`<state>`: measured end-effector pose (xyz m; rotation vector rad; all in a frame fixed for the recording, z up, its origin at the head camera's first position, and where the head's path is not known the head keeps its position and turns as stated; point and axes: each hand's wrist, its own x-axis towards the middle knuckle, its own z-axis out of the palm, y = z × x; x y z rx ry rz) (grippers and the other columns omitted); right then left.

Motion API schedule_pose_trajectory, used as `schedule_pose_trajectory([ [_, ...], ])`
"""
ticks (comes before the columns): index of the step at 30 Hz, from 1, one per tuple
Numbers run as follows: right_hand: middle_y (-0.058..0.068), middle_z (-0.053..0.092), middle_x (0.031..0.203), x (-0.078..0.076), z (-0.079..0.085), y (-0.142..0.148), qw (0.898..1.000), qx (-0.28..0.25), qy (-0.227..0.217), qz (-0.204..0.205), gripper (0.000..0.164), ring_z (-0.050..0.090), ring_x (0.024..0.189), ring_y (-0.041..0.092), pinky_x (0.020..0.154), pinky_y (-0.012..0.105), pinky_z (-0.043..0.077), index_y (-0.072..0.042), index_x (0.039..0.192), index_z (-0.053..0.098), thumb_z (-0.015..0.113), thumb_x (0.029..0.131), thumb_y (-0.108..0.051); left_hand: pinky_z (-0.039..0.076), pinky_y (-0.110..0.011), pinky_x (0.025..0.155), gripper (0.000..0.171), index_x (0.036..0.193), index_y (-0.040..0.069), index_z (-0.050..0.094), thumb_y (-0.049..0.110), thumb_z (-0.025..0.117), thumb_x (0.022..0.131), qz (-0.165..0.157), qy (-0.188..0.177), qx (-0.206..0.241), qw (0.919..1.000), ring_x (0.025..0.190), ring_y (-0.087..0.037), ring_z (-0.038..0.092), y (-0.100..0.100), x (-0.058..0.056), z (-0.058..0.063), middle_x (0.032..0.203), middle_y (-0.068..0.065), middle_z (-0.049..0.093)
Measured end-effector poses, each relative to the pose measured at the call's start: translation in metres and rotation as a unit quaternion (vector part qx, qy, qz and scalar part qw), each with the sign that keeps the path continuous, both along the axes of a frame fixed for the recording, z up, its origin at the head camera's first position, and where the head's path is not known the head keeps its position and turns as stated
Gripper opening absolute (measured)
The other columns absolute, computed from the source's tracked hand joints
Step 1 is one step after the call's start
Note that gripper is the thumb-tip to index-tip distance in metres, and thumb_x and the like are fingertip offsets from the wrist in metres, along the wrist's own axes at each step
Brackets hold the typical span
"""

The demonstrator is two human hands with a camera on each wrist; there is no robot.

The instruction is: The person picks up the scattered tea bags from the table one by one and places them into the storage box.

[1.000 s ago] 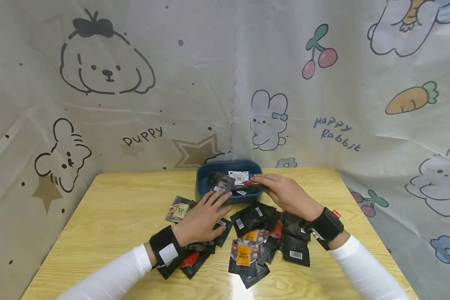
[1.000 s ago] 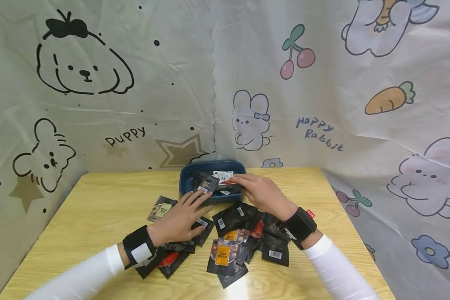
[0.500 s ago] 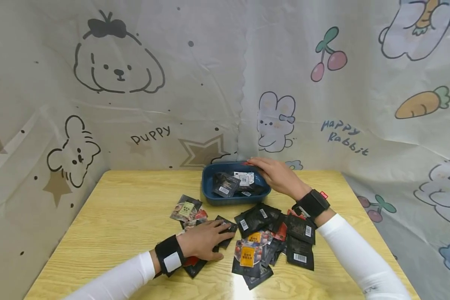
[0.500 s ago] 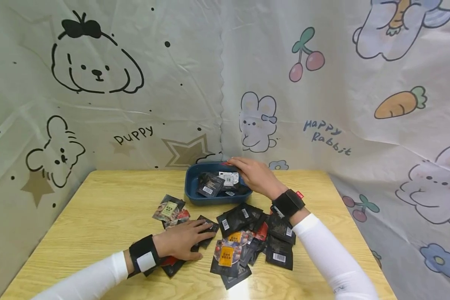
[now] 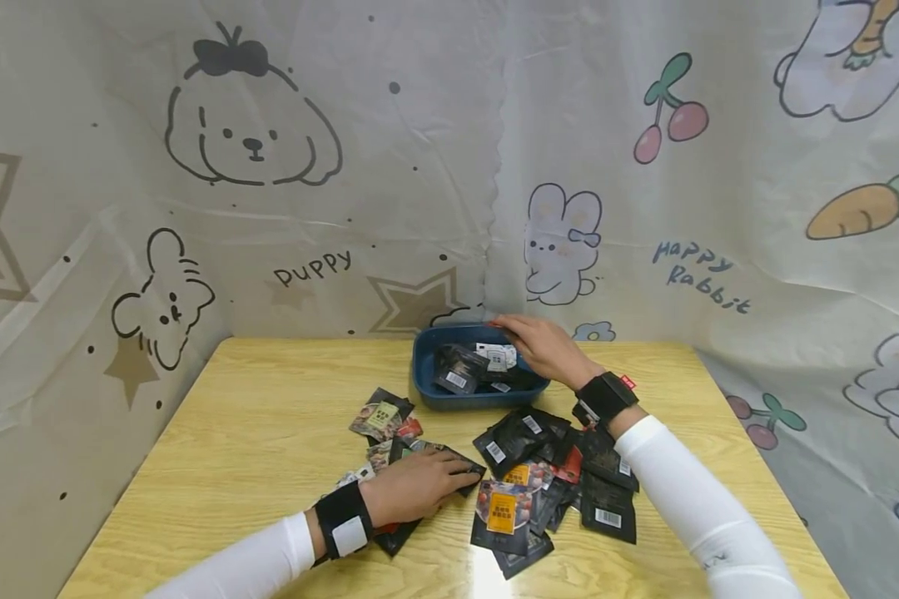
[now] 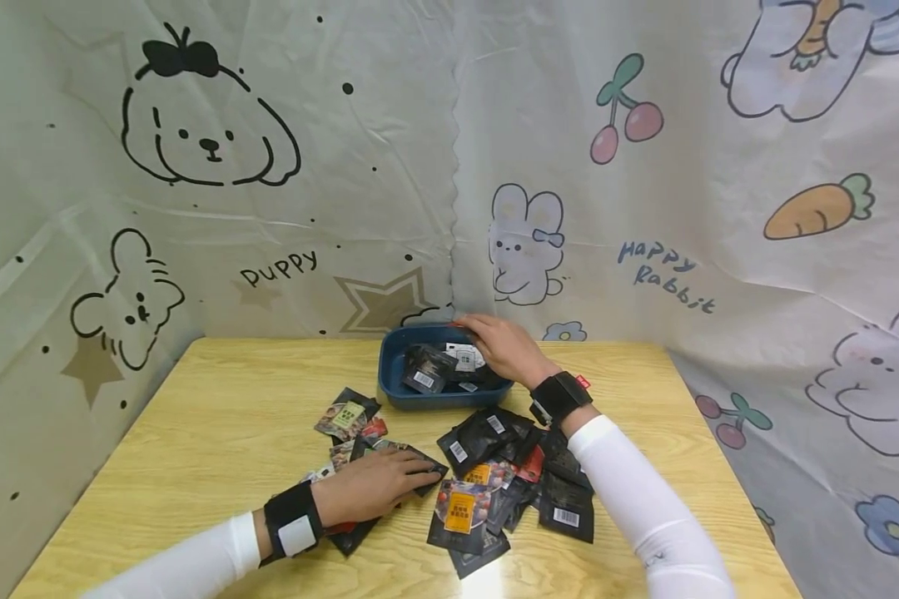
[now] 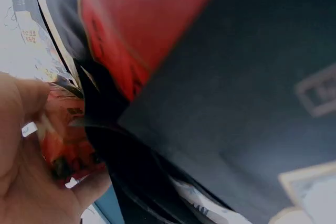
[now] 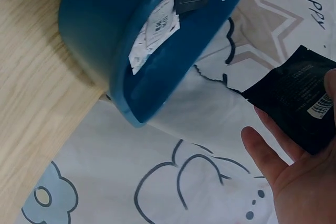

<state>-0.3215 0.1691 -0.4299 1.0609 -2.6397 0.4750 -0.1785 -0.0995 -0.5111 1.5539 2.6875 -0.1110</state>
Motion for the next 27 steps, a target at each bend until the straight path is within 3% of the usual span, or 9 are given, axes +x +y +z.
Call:
schedule_pose_trajectory([
  [4,0.011,0.063,0.138,0.000,-0.006,0.002,1.000,0.015,-0.012,-0.013,0.036,0.063,0.121,0.030,0.100,0.047,0.053,-0.012,0.140,0.058,0.050,0.105,-0.017,0.053,-0.031,0.103,0.045,0.143,0.023,0.055,0.018,0.062,0.099,-0.014,-0.002,0.044,0.9989,0.125,-0.012,0.061,0.002,0.003,0.003,0.139,0.005,0.062],
  [7,0.013,0.058,0.143,0.002,-0.010,0.003,0.997,0.049,-0.057,-0.022,0.044,0.059,0.128,0.032,0.105,0.049,0.049,-0.012,0.145,0.053,0.056,0.103,-0.025,0.055,-0.029,0.099,0.047,0.144,0.022,0.055,0.016,0.064,0.098,-0.020,-0.002,0.068,0.9975,0.123,-0.012,0.062,0.002,0.004,0.008,0.139,0.004,0.062],
  [11,0.015,0.043,0.156,0.007,-0.016,0.005,0.984,0.111,-0.139,-0.030,0.065,0.045,0.141,0.035,0.114,0.052,0.041,-0.017,0.154,0.040,0.063,0.098,-0.040,0.056,-0.030,0.096,0.056,0.145,0.020,0.053,0.015,0.071,0.093,-0.023,0.015,0.078,0.9965,0.122,-0.014,0.063,0.002,0.004,0.014,0.142,0.002,0.060],
  [14,0.016,0.037,0.159,0.015,-0.017,0.010,0.978,0.126,-0.166,-0.032,0.070,0.039,0.145,0.036,0.116,0.053,0.038,-0.016,0.156,0.037,0.064,0.096,-0.042,0.057,-0.031,0.094,0.057,0.145,0.019,0.054,0.012,0.072,0.092,-0.021,0.022,0.093,0.9952,0.121,-0.015,0.064,0.003,0.002,0.021,0.142,0.000,0.060],
  [20,0.015,0.040,0.157,0.040,-0.015,0.027,0.985,0.110,-0.127,-0.041,0.066,0.044,0.141,0.038,0.114,0.054,0.041,-0.015,0.153,0.042,0.064,0.097,-0.040,0.059,-0.033,0.089,0.057,0.146,0.017,0.052,0.002,0.066,0.093,-0.001,0.033,0.147,0.9886,0.122,-0.019,0.063,0.002,-0.014,0.042,0.145,-0.003,0.058],
  [27,0.013,0.050,0.150,0.078,-0.012,0.031,0.998,0.061,-0.005,-0.004,0.055,0.052,0.134,0.033,0.111,0.046,0.046,-0.014,0.145,0.053,0.069,0.095,-0.030,0.058,-0.034,0.092,0.058,0.145,0.015,0.054,0.003,0.070,0.091,0.029,0.100,0.194,0.9754,0.120,-0.021,0.065,0.003,-0.051,0.062,0.144,-0.005,0.059],
])
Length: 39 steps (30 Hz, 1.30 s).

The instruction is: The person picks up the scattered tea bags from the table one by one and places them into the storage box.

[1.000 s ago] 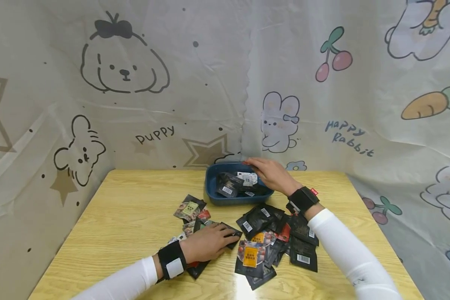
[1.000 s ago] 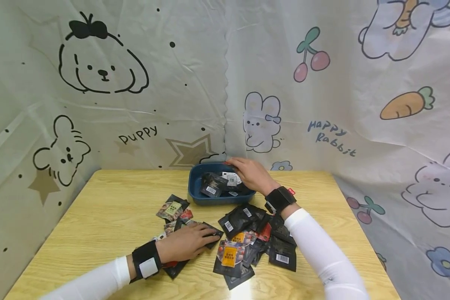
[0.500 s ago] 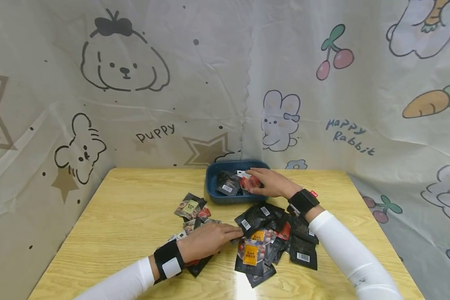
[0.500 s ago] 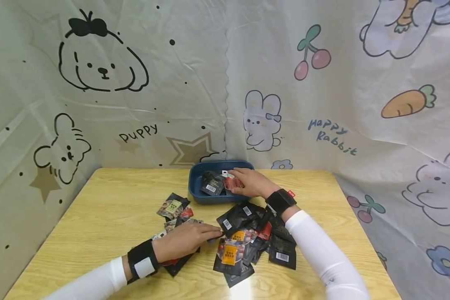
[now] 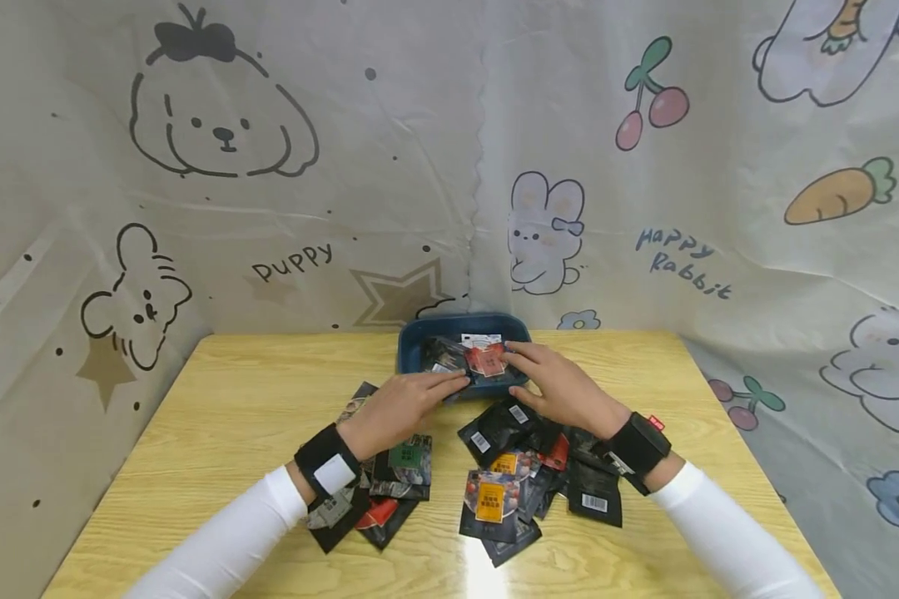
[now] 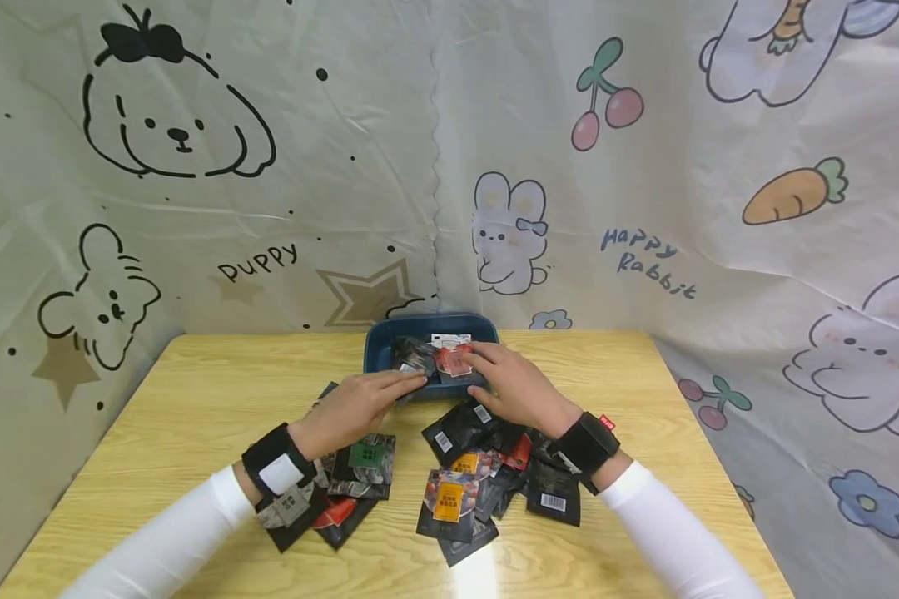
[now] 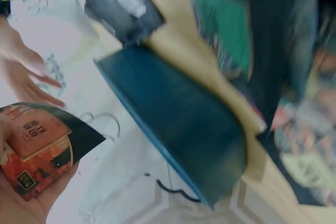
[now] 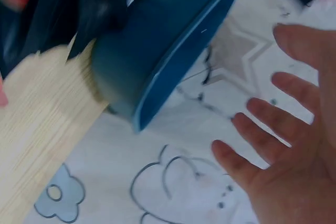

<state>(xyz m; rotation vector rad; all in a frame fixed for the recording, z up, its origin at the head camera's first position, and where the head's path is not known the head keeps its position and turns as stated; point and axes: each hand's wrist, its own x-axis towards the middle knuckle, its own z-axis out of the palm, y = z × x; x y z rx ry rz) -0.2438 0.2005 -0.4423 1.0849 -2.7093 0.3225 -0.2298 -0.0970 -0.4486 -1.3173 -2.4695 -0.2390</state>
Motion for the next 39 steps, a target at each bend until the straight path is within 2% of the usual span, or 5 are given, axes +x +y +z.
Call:
schedule_pose_trajectory([
  [5,0.009,0.061,0.135,0.024,-0.015,-0.014,0.997,0.008,0.028,0.069,0.049,0.060,0.122,0.026,0.100,0.041,0.054,-0.013,0.135,0.061,0.074,0.091,-0.027,0.057,-0.038,0.095,0.052,0.144,0.014,0.055,0.004,0.066,0.094,0.036,0.019,-0.004,0.9992,0.120,-0.023,0.065,0.007,-0.030,0.006,0.143,-0.006,0.059],
  [12,0.011,0.046,0.153,0.039,-0.052,-0.024,0.987,0.103,-0.101,0.068,0.064,0.045,0.141,0.033,0.114,0.049,0.043,-0.019,0.147,0.051,0.071,0.091,-0.044,0.060,-0.038,0.087,0.049,0.146,0.014,0.053,0.010,0.063,0.098,0.073,0.011,-0.047,0.9962,0.114,-0.025,0.067,0.020,-0.071,0.002,0.145,-0.008,0.057],
  [24,0.012,0.044,0.155,0.043,-0.068,-0.036,0.985,0.121,-0.113,0.039,0.055,0.044,0.141,0.035,0.116,0.054,0.038,-0.022,0.149,0.048,0.061,0.099,-0.041,0.027,-0.056,0.122,0.058,0.160,0.020,0.024,0.035,0.043,0.107,0.125,-0.146,-0.122,0.9737,0.152,-0.029,0.029,0.034,-0.106,-0.011,0.165,-0.007,0.026],
  [30,0.008,0.055,0.144,0.041,-0.074,-0.043,0.989,0.121,-0.073,0.040,0.047,0.054,0.130,0.030,0.108,0.050,0.047,-0.022,0.144,0.054,0.062,0.099,-0.037,0.021,-0.057,0.124,0.062,0.160,0.022,0.024,0.043,0.044,0.106,0.111,-0.161,-0.068,0.9783,0.153,-0.029,0.024,0.019,-0.086,-0.011,0.166,-0.006,0.024],
  [39,0.004,0.066,0.121,0.035,-0.077,-0.043,0.991,0.110,0.004,0.071,0.036,0.065,0.109,0.022,0.094,0.039,0.055,-0.019,0.129,0.066,0.071,0.093,-0.022,0.041,-0.052,0.114,0.058,0.151,0.017,0.045,0.035,0.061,0.099,0.036,-0.118,0.002,0.9924,0.143,-0.031,0.043,-0.013,0.002,0.000,0.158,-0.009,0.040],
])
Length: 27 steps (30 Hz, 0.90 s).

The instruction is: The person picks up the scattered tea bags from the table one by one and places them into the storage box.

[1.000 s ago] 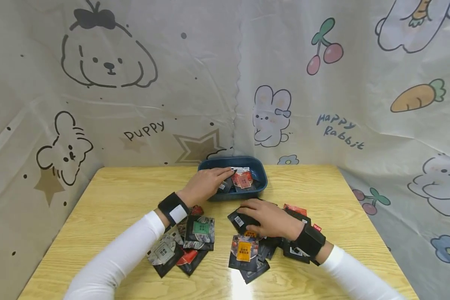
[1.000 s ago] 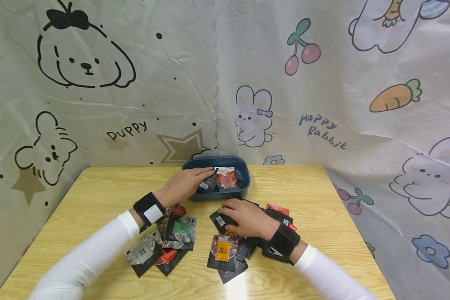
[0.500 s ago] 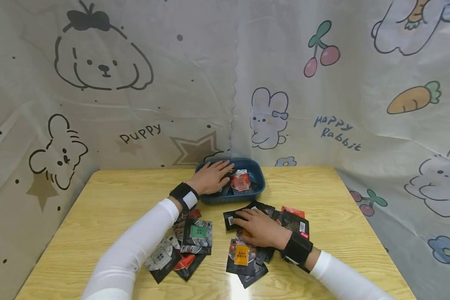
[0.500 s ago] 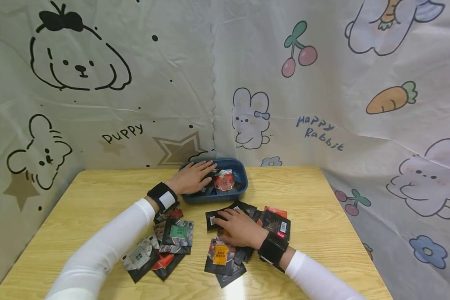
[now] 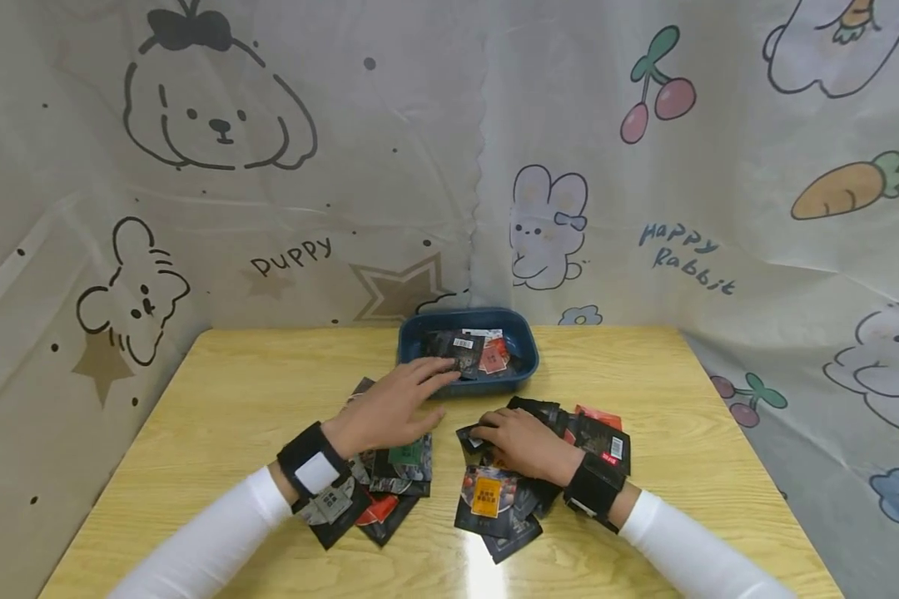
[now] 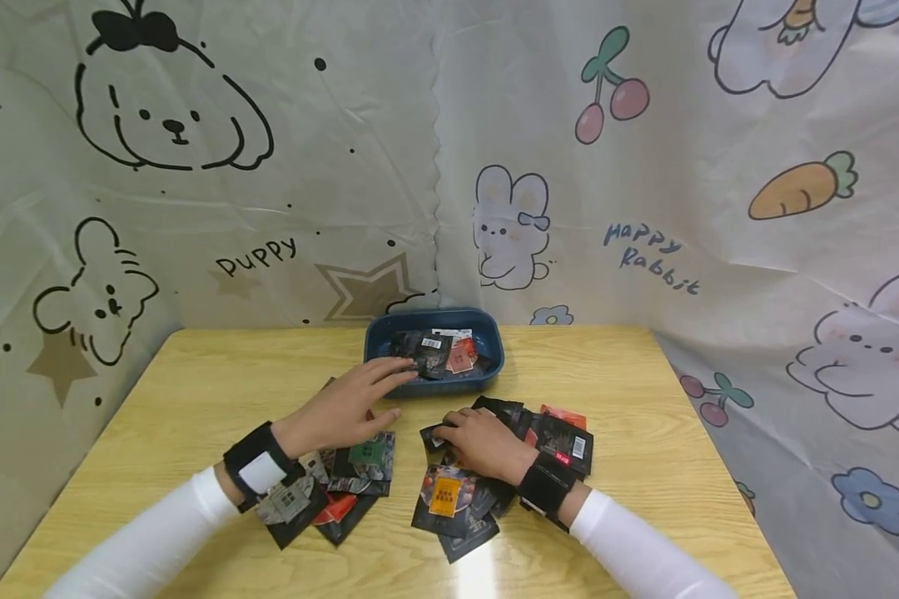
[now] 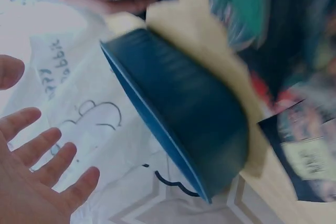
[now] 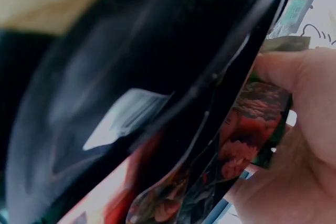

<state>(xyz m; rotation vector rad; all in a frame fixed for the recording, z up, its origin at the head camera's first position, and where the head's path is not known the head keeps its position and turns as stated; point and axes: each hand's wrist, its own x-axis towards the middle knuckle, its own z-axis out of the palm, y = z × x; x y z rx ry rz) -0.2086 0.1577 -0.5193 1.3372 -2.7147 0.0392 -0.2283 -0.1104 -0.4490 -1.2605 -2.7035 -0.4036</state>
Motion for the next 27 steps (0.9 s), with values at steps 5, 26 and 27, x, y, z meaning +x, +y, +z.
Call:
schedule_pose_trajectory([
  [5,0.000,0.069,0.115,0.002,0.011,0.002,0.999,-0.036,0.000,0.017,0.030,0.068,0.102,0.017,0.089,0.035,0.057,-0.019,0.125,0.069,0.068,0.095,-0.018,0.043,-0.052,0.112,0.062,0.151,0.019,0.045,0.039,0.064,0.096,0.018,-0.055,-0.044,0.9974,0.141,-0.031,0.044,-0.022,0.029,-0.016,0.156,-0.008,0.042],
  [26,0.012,0.065,0.131,-0.053,0.077,0.012,0.989,-0.136,0.033,-0.040,0.037,0.065,0.115,0.028,0.093,0.042,0.057,-0.011,0.138,0.060,0.057,0.101,-0.012,0.037,-0.059,0.114,0.054,0.151,0.025,0.047,0.048,0.050,0.102,0.029,-0.147,-0.163,0.9753,0.145,-0.032,0.040,-0.037,0.057,-0.051,0.156,-0.004,0.044],
  [27,0.012,0.065,0.130,-0.057,0.076,0.011,0.989,-0.141,0.031,-0.043,0.036,0.065,0.115,0.029,0.093,0.043,0.057,-0.011,0.137,0.061,0.057,0.101,-0.011,0.037,-0.059,0.114,0.057,0.151,0.026,0.046,0.050,0.052,0.100,0.025,-0.147,-0.166,0.9749,0.146,-0.032,0.039,-0.037,0.058,-0.052,0.157,-0.004,0.043],
])
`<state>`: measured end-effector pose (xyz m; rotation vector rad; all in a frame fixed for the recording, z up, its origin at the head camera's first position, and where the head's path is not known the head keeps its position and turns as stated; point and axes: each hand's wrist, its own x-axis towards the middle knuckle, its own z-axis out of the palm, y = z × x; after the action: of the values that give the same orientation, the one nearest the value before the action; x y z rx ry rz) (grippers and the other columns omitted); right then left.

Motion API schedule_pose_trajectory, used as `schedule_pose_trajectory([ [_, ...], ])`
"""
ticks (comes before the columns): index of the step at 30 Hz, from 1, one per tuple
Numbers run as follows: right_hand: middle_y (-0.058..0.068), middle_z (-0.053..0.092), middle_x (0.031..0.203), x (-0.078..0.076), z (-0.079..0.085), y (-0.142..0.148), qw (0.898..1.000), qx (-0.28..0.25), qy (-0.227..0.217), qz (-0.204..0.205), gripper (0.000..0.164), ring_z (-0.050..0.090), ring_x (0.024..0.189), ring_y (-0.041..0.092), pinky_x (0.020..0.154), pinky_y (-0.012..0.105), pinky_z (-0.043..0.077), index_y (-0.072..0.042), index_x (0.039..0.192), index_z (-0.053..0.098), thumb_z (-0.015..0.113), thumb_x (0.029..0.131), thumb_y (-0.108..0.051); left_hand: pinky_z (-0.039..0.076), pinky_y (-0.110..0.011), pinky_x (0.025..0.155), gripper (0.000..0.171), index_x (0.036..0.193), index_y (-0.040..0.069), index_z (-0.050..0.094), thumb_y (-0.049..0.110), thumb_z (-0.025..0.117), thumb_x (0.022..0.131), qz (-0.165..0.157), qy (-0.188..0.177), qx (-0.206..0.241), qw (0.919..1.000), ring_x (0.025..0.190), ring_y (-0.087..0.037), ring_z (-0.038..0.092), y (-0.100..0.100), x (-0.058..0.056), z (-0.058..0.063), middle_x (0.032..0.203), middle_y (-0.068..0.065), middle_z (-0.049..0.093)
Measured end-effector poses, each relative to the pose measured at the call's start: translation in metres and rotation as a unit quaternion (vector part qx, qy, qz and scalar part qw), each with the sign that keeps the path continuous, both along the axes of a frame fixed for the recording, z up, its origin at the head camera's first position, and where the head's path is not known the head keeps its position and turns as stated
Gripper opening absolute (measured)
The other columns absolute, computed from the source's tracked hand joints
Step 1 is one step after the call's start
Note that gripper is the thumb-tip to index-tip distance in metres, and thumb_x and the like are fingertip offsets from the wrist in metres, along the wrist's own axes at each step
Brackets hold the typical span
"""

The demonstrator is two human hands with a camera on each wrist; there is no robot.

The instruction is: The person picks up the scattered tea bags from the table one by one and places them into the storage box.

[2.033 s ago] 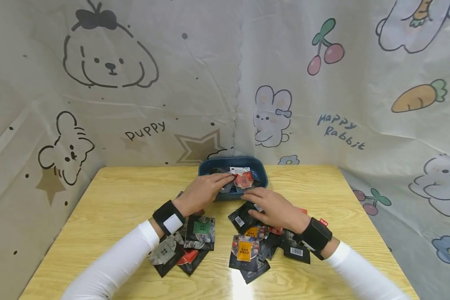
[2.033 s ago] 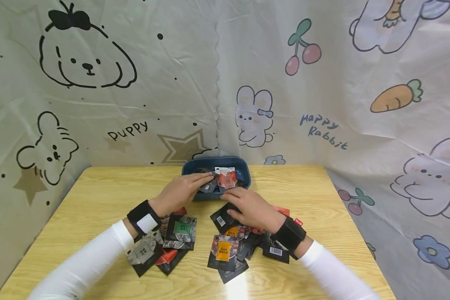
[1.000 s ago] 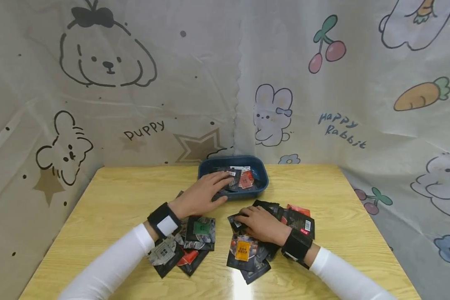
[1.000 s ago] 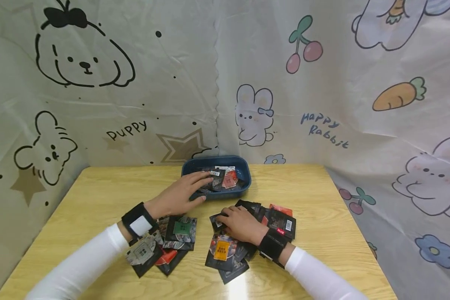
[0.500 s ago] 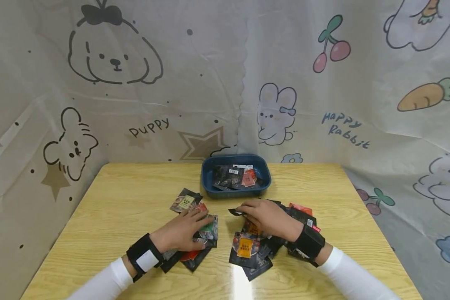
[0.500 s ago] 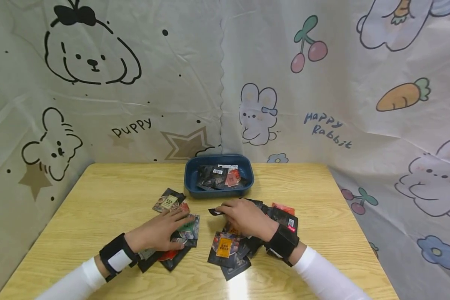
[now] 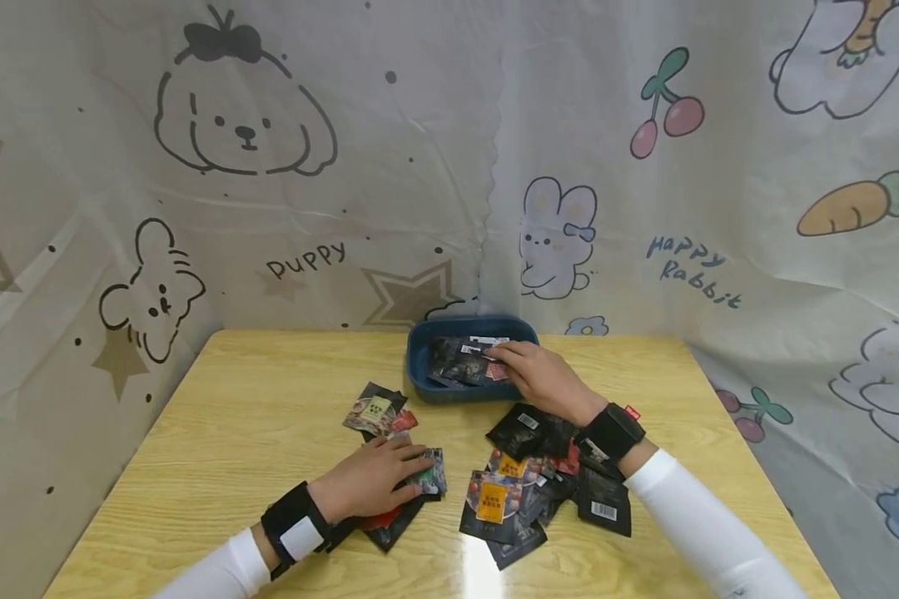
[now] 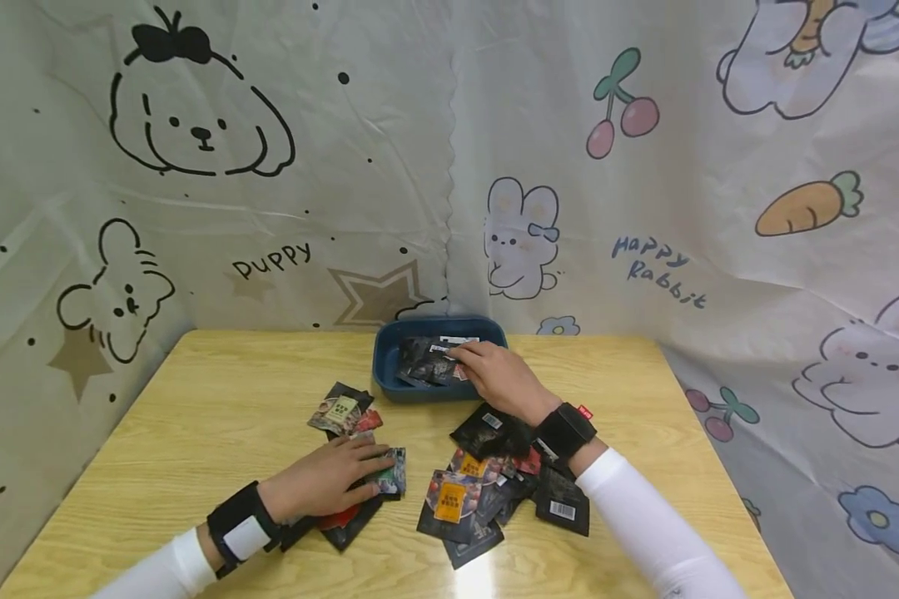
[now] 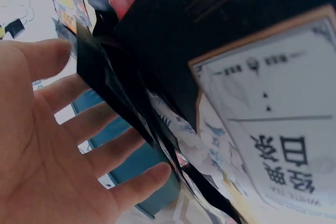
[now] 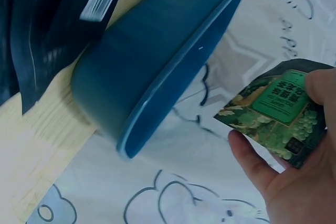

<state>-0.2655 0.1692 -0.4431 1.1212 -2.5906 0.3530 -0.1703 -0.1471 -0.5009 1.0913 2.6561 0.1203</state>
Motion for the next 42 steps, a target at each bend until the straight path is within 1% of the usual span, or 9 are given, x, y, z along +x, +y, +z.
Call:
schedule_pose_trajectory([
  [5,0.015,0.060,0.138,-0.015,-0.014,0.002,0.999,-0.004,-0.037,-0.028,0.040,0.060,0.124,0.033,0.100,0.047,0.053,-0.011,0.142,0.056,0.055,0.103,-0.017,0.036,-0.057,0.115,0.068,0.153,0.027,0.043,0.054,0.061,0.094,-0.026,0.000,-0.002,0.9997,0.146,-0.033,0.037,0.006,0.008,-0.007,0.159,-0.003,0.040],
  [10,0.018,0.045,0.153,-0.013,-0.029,0.006,0.994,0.023,-0.093,-0.046,0.057,0.047,0.138,0.036,0.113,0.050,0.042,-0.015,0.154,0.041,0.057,0.102,-0.033,0.046,-0.049,0.110,0.051,0.150,0.025,0.048,0.039,0.056,0.102,-0.041,0.032,0.003,0.9986,0.137,-0.028,0.049,0.014,0.011,-0.009,0.151,0.000,0.052],
  [14,0.019,0.046,0.152,0.002,-0.034,0.011,0.997,0.029,-0.063,-0.038,0.056,0.046,0.139,0.037,0.115,0.051,0.040,-0.014,0.151,0.045,0.060,0.101,-0.033,0.056,-0.037,0.096,0.041,0.143,0.024,0.056,0.028,0.057,0.102,-0.050,0.066,0.016,0.9964,0.119,-0.020,0.063,0.017,0.009,-0.007,0.136,0.001,0.064],
  [18,0.016,0.052,0.146,0.027,-0.036,0.015,0.999,0.034,-0.023,-0.023,0.050,0.050,0.135,0.034,0.114,0.048,0.042,-0.012,0.145,0.053,0.064,0.099,-0.028,0.060,-0.032,0.084,0.035,0.137,0.023,0.061,0.022,0.057,0.102,-0.041,0.084,0.051,0.9943,0.108,-0.015,0.068,0.016,0.005,0.002,0.127,0.001,0.069],
  [21,0.012,0.055,0.144,0.053,-0.041,0.017,0.999,0.042,-0.017,-0.011,0.047,0.053,0.132,0.029,0.111,0.045,0.045,-0.015,0.143,0.055,0.064,0.098,-0.029,0.059,-0.036,0.090,0.039,0.140,0.022,0.059,0.019,0.059,0.101,-0.042,0.113,0.064,0.9907,0.116,-0.018,0.066,0.015,-0.002,0.015,0.134,-0.001,0.065],
  [26,0.006,0.054,0.146,0.097,-0.057,0.015,0.995,0.063,-0.071,0.041,0.049,0.055,0.131,0.024,0.107,0.043,0.049,-0.021,0.143,0.055,0.062,0.098,-0.039,0.055,-0.040,0.099,0.058,0.147,0.018,0.051,0.015,0.071,0.093,-0.047,0.203,0.077,0.9749,0.129,-0.023,0.059,0.015,-0.026,0.042,0.146,-0.006,0.057],
  [30,0.005,0.047,0.153,0.119,-0.070,0.006,0.983,0.099,-0.137,0.078,0.059,0.050,0.137,0.027,0.108,0.049,0.047,-0.027,0.150,0.047,0.059,0.097,-0.050,0.058,-0.039,0.092,0.064,0.147,0.015,0.051,0.012,0.076,0.088,-0.028,0.252,0.100,0.9622,0.126,-0.024,0.061,0.018,-0.054,0.059,0.145,-0.008,0.057],
  [35,0.004,0.042,0.157,0.127,-0.080,0.000,0.976,0.133,-0.149,0.086,0.066,0.047,0.140,0.028,0.110,0.051,0.045,-0.028,0.155,0.039,0.057,0.097,-0.054,0.059,-0.039,0.089,0.051,0.148,0.013,0.050,0.013,0.063,0.098,-0.013,0.257,0.119,0.9589,0.126,-0.027,0.061,0.033,-0.091,0.070,0.145,-0.011,0.056],
  [42,0.006,0.037,0.161,0.131,-0.085,0.001,0.973,0.138,-0.153,0.103,0.068,0.041,0.144,0.031,0.111,0.050,0.044,-0.030,0.153,0.041,0.058,0.094,-0.059,0.053,-0.042,0.102,0.052,0.154,0.014,0.040,0.015,0.053,0.104,0.005,0.223,0.100,0.9695,0.138,-0.029,0.050,0.058,-0.131,0.062,0.153,-0.011,0.048],
])
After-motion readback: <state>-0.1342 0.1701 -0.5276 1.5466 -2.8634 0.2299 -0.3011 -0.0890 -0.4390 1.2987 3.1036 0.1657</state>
